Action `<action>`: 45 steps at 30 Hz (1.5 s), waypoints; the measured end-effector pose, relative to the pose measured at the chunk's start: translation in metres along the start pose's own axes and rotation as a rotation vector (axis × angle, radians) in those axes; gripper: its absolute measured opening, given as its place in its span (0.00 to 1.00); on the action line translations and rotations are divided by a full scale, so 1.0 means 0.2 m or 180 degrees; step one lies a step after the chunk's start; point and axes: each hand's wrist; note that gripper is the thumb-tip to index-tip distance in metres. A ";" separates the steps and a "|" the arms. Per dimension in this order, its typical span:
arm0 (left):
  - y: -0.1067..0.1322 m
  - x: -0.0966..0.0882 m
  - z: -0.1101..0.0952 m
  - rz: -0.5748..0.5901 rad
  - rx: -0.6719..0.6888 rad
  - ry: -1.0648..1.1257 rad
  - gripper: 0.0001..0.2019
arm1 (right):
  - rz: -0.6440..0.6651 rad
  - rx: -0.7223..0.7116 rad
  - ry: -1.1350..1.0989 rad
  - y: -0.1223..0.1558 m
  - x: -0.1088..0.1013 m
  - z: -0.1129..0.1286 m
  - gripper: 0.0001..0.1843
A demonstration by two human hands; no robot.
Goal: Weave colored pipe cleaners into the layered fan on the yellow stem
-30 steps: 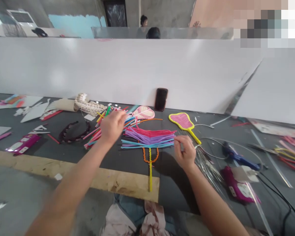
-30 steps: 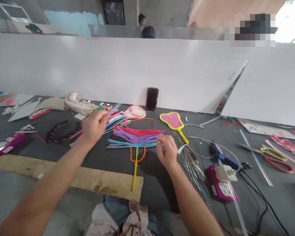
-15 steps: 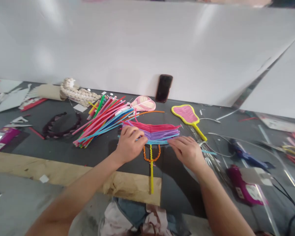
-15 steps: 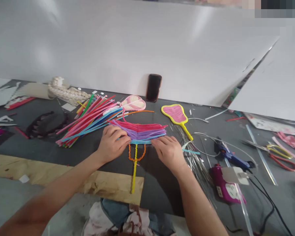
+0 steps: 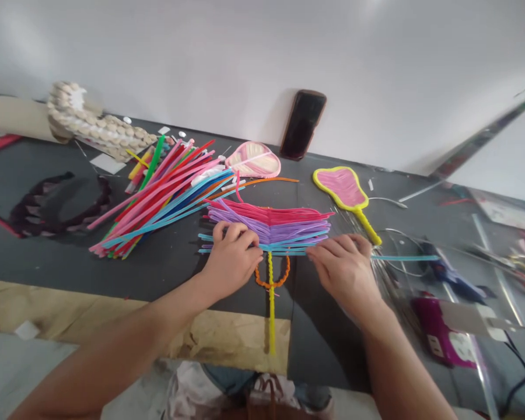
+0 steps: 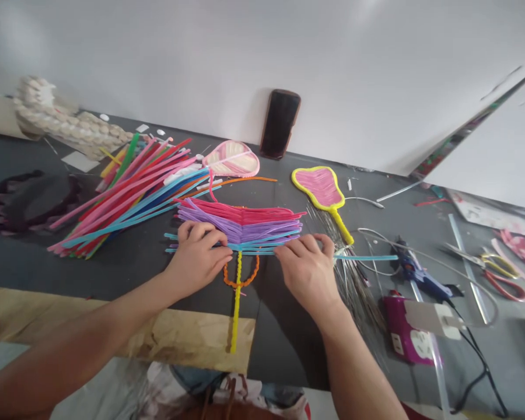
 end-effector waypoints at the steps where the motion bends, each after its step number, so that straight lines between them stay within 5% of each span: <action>1: 0.00 0.00 0.00 0.0025 -0.0014 0.0015 0.05 | 0.0023 -0.0016 -0.0060 0.00 0.02 0.01 0.07; 16: -0.02 0.02 -0.02 0.0111 -0.0170 0.0054 0.06 | 0.0295 0.0035 -0.0202 0.02 0.10 -0.01 0.09; 31: -0.03 0.05 -0.05 0.0096 -0.0032 -0.0426 0.05 | 0.0004 0.0131 -0.0295 0.00 0.10 0.02 0.09; 38: -0.03 0.02 -0.04 0.0155 -0.0096 -0.0478 0.07 | 0.0325 -0.0688 -0.0625 -0.01 0.08 0.21 0.08; 45: -0.02 -0.04 0.00 0.0015 -0.0290 -0.0538 0.10 | 0.0461 -0.0793 -0.0572 -0.02 0.11 0.23 0.09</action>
Point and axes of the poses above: each hand's wrist, its own y-axis away from the middle knuckle, its own x-axis out of the palm, z = x × y, and after that the axes turned 8 degrees about z, right-handed
